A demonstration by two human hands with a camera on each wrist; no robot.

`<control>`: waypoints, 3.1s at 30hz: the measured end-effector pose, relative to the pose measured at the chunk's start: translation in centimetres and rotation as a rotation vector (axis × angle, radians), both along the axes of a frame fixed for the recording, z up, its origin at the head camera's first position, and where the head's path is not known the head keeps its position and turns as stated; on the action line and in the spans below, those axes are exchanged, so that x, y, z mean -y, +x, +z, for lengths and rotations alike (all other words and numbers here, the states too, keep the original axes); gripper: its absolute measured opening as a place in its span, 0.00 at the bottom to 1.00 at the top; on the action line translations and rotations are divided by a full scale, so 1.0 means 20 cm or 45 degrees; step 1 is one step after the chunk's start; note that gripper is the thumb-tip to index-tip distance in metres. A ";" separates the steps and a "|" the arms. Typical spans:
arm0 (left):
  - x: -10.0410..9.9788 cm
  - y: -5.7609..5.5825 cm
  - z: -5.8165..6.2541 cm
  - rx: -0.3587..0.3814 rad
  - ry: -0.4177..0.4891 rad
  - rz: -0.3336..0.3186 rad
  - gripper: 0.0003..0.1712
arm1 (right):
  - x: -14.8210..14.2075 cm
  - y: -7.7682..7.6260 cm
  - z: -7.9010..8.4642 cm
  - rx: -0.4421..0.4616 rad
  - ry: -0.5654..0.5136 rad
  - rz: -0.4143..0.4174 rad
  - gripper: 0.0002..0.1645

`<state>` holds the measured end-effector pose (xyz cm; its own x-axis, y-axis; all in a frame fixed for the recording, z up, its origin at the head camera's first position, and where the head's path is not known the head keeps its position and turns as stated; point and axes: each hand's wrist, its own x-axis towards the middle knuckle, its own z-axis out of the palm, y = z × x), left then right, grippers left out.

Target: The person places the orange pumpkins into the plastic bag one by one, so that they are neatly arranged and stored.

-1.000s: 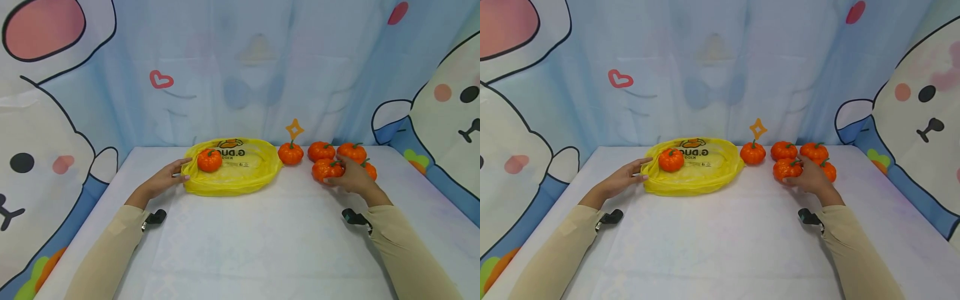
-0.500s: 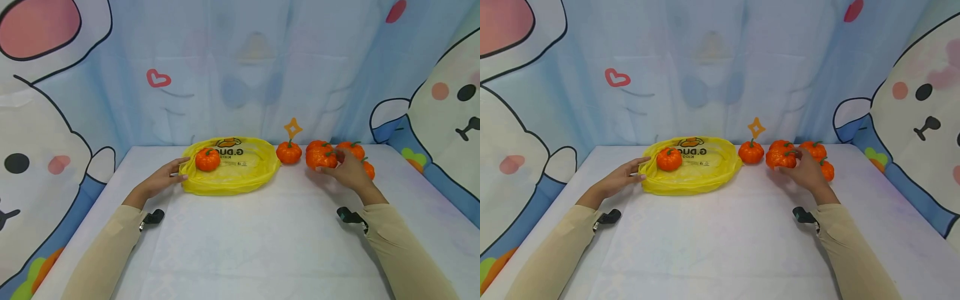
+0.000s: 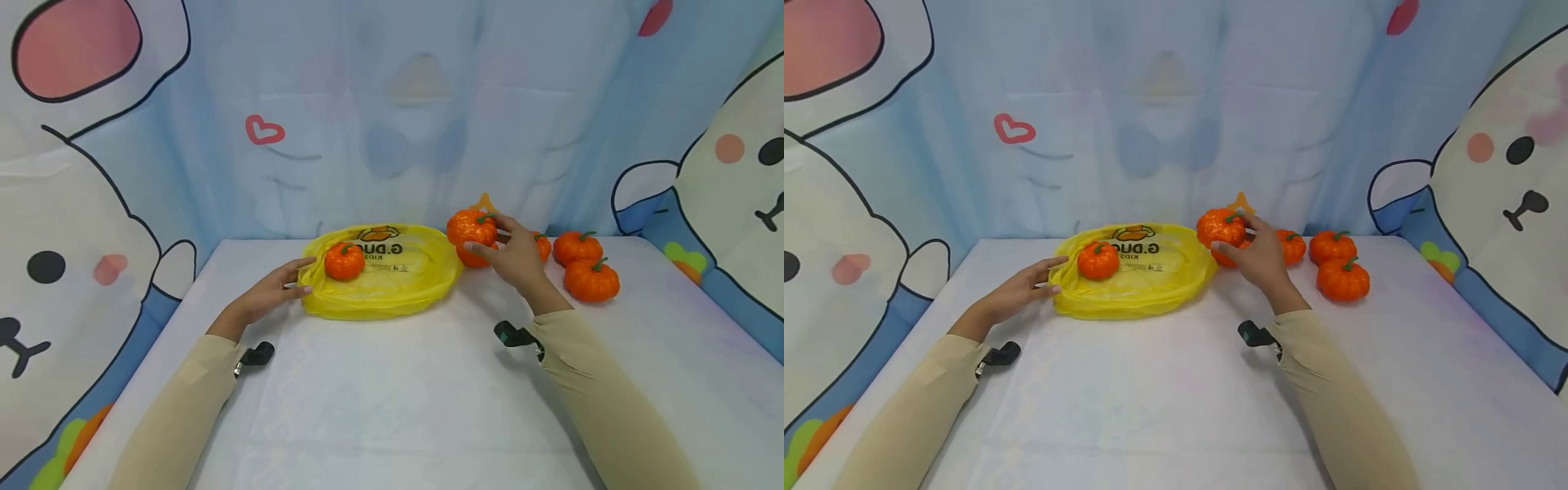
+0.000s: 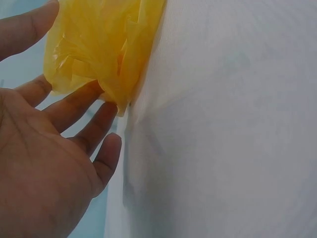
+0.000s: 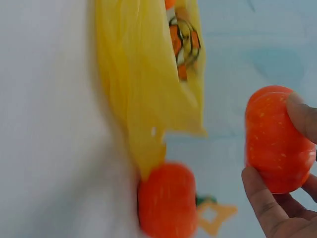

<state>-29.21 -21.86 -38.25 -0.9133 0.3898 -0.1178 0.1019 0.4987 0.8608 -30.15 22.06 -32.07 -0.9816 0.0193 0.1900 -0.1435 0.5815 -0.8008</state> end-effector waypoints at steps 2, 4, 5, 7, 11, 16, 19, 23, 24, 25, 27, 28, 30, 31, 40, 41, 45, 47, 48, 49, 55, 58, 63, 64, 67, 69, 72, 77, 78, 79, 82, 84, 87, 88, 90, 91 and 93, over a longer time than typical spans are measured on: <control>0.00 0.00 0.00 -0.004 -0.003 -0.002 0.40 | 0.09 -0.03 0.00 -0.017 -0.040 0.028 0.51; 0.00 -0.01 -0.01 -0.004 -0.003 0.000 0.40 | 0.18 -0.07 -0.01 -0.015 -0.084 0.050 0.50; 0.00 -0.01 -0.01 -0.004 -0.006 0.000 0.40 | 0.23 -0.09 -0.02 -0.009 -0.099 0.062 0.50; 0.00 -0.01 -0.01 0.000 -0.011 0.008 0.40 | 0.32 -0.12 -0.03 0.020 -0.126 0.092 0.49; -0.01 0.00 -0.01 0.004 -0.015 0.025 0.40 | 0.47 -0.17 -0.09 0.086 -0.153 0.159 0.49; 0.00 0.00 -0.01 -0.011 -0.008 0.008 0.40 | 0.60 -0.21 -0.18 0.135 -0.115 0.190 0.48; 0.00 0.00 -0.01 -0.019 -0.011 0.007 0.40 | 0.65 -0.23 -0.23 0.141 -0.070 0.175 0.47; -0.01 0.00 0.00 -0.017 -0.019 0.010 0.39 | 0.68 -0.25 -0.27 0.153 -0.026 0.153 0.47; -0.01 0.00 0.00 -0.013 -0.019 0.012 0.39 | 0.69 -0.25 -0.28 0.155 -0.015 0.152 0.47; 0.00 0.00 0.00 -0.014 -0.020 0.013 0.39 | 0.69 -0.26 -0.28 0.155 -0.001 0.152 0.47; 0.00 0.00 0.00 -0.015 -0.020 0.017 0.40 | 0.70 -0.26 -0.29 0.158 0.022 0.153 0.47; 0.00 0.00 0.00 -0.017 -0.017 0.015 0.40 | 0.70 -0.27 -0.29 0.160 0.034 0.152 0.46; 0.00 0.00 -0.01 -0.020 -0.015 0.010 0.40 | 0.70 -0.27 -0.30 0.165 0.051 0.148 0.46; 0.00 0.00 -0.01 -0.019 -0.015 0.008 0.40 | 0.70 -0.27 -0.30 0.172 0.057 0.145 0.46; 0.00 -0.02 -0.01 -0.023 -0.030 -0.003 0.41 | 0.71 -0.26 -0.28 0.248 0.212 0.180 0.45; 0.00 -0.02 -0.01 -0.021 -0.031 0.000 0.41 | 0.71 -0.26 -0.28 0.258 0.224 0.184 0.45; 0.00 -0.01 0.00 -0.014 -0.032 0.003 0.41 | 0.71 -0.25 -0.26 0.269 0.280 0.221 0.47; 0.00 -0.01 0.00 -0.016 -0.031 -0.001 0.41 | 0.70 -0.24 -0.24 0.277 0.304 0.243 0.49; 0.00 -0.01 0.00 -0.017 -0.030 -0.002 0.41 | 0.70 -0.23 -0.23 0.283 0.323 0.255 0.50; 0.00 -0.01 0.00 -0.016 -0.029 -0.003 0.41 | 0.69 -0.23 -0.22 0.286 0.347 0.263 0.51; -0.01 -0.01 0.00 -0.009 -0.023 -0.005 0.41 | 0.57 -0.18 -0.14 0.220 0.351 0.283 0.46; -0.01 -0.01 -0.01 -0.009 -0.015 -0.001 0.40 | 0.47 -0.16 -0.10 0.123 0.209 0.241 0.40; -0.01 -0.01 -0.01 -0.009 -0.026 0.011 0.41 | 0.27 -0.13 -0.07 -0.113 0.015 0.023 0.28; -0.01 -0.01 0.00 -0.003 -0.030 0.018 0.41 | 0.23 -0.13 -0.08 -0.156 0.001 -0.028 0.27; 0.00 -0.01 0.00 0.003 -0.046 0.030 0.41 | 0.12 -0.14 -0.10 -0.252 -0.004 -0.138 0.24; 0.01 0.00 0.00 0.008 -0.053 0.045 0.41 | 0.07 -0.14 -0.12 -0.266 0.020 -0.188 0.24; 0.02 0.01 0.01 0.006 -0.066 0.051 0.41 | 0.01 -0.17 -0.16 -0.230 0.092 -0.232 0.27; 0.01 0.01 0.01 -0.007 -0.052 0.018 0.40 | -0.07 -0.21 -0.24 0.005 0.200 -0.125 0.42; 0.01 0.01 0.01 -0.011 -0.046 0.009 0.40 | -0.09 -0.22 -0.25 0.055 0.198 -0.084 0.45; 0.00 0.00 0.00 -0.016 -0.040 0.002 0.40 | -0.10 -0.23 -0.26 0.104 0.199 -0.049 0.48; -0.01 -0.01 0.00 -0.022 -0.035 -0.009 0.40 | -0.14 -0.24 -0.28 0.206 0.156 0.015 0.52; -0.02 -0.01 -0.01 -0.020 -0.036 -0.013 0.41 | -0.16 -0.25 -0.29 0.248 0.128 0.016 0.53; -0.03 -0.01 -0.01 -0.020 -0.042 -0.014 0.41 | -0.17 -0.25 -0.29 0.297 0.100 0.015 0.54; -0.03 -0.01 0.00 -0.014 -0.041 -0.008 0.41 | -0.17 -0.26 -0.30 0.312 0.092 0.016 0.54; -0.03 0.00 0.00 -0.012 -0.037 -0.005 0.41 | -0.18 -0.27 -0.30 0.331 0.096 0.008 0.54; -0.02 0.00 0.00 -0.013 -0.039 -0.005 0.41 | -0.18 -0.27 -0.31 0.338 0.096 0.003 0.54; -0.02 0.00 0.00 -0.012 -0.036 -0.004 0.41 | -0.18 -0.28 -0.32 0.342 0.096 -0.010 0.54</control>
<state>-29.19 -21.45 -38.17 -0.9132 0.3895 -0.1199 0.1117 0.5221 0.8455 -35.74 25.58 -38.44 -0.9969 0.0226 -0.0758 0.0727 0.6412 -0.7639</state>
